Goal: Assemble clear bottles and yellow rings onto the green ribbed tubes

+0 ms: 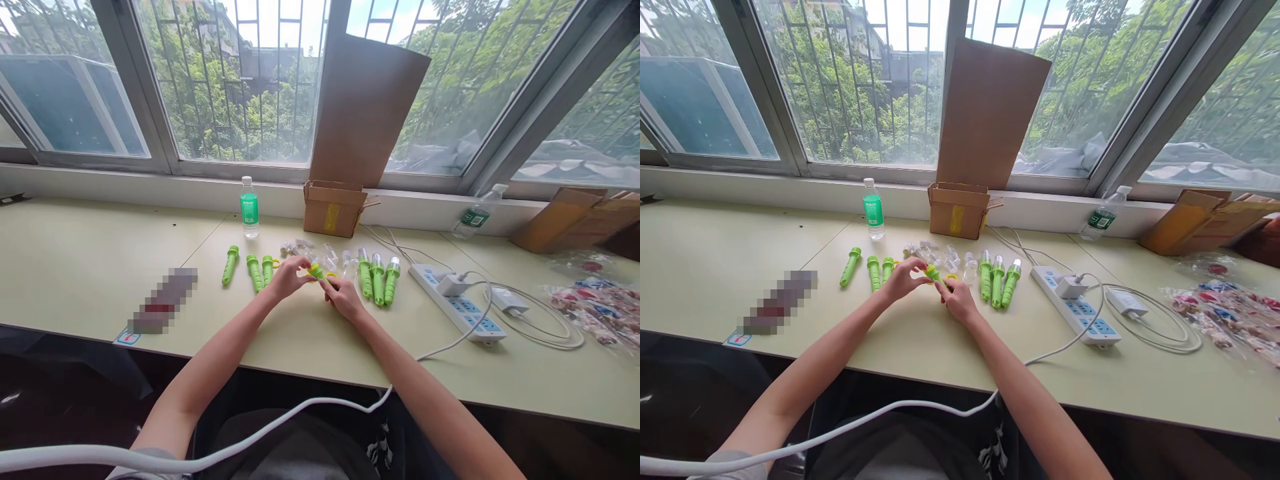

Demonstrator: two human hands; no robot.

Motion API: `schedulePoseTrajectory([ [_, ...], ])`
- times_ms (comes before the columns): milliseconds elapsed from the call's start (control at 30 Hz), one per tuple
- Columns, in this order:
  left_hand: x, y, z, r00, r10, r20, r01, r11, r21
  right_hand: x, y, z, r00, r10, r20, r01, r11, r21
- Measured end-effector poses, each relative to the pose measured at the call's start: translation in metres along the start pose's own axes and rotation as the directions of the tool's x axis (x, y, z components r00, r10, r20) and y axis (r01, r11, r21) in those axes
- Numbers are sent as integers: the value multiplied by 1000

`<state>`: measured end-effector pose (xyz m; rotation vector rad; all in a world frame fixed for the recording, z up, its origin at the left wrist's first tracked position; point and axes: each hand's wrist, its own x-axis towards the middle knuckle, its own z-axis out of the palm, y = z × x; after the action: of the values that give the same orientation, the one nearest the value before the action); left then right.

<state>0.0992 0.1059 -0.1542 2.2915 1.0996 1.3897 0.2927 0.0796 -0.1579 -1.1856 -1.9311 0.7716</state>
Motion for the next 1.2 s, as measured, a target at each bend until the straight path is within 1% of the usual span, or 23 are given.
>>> schedulePoseTrajectory([
  [100, 0, 0, 1, 1000, -5, -2, 5, 1000, -9, 0, 1, 0, 1000, 20, 13, -20, 999, 41],
  [233, 0, 0, 0, 1000, -4, 11, 4, 1000, -1, 1, 1, 0, 1000, 12, 18, -13, 999, 46],
  [333, -1, -1, -1, 1000, 18, 21, -19, 999, 28, 0, 1, 0, 1000, 10, 29, -11, 999, 47],
  [433, -1, -1, -2, 999, 39, 22, -40, 998, 46, 0, 2, 0, 998, 36, 47, -40, 996, 78],
  [567, 0, 0, -1, 1000, 23, 20, -23, 1000, 6, 0, 3, 2, 997, 52, 56, -59, 989, 132],
  [767, 1, 0, 0, 998, 2, 57, 1, 999, -40, 2, 5, 3, 996, 45, 74, -56, 987, 149],
  [900, 1, -1, -1, 999, -14, 49, 15, 999, -33, 2, 5, 3, 996, 48, 72, -59, 986, 156],
  [1033, 0, -1, -2, 999, -2, 38, 3, 1000, -28, 1, 5, 3, 995, 57, 85, -70, 985, 161],
  [1200, 0, 1, 0, 999, -36, 1, 36, 994, -102, 2, 2, 2, 994, 67, 91, -86, 971, 224],
])
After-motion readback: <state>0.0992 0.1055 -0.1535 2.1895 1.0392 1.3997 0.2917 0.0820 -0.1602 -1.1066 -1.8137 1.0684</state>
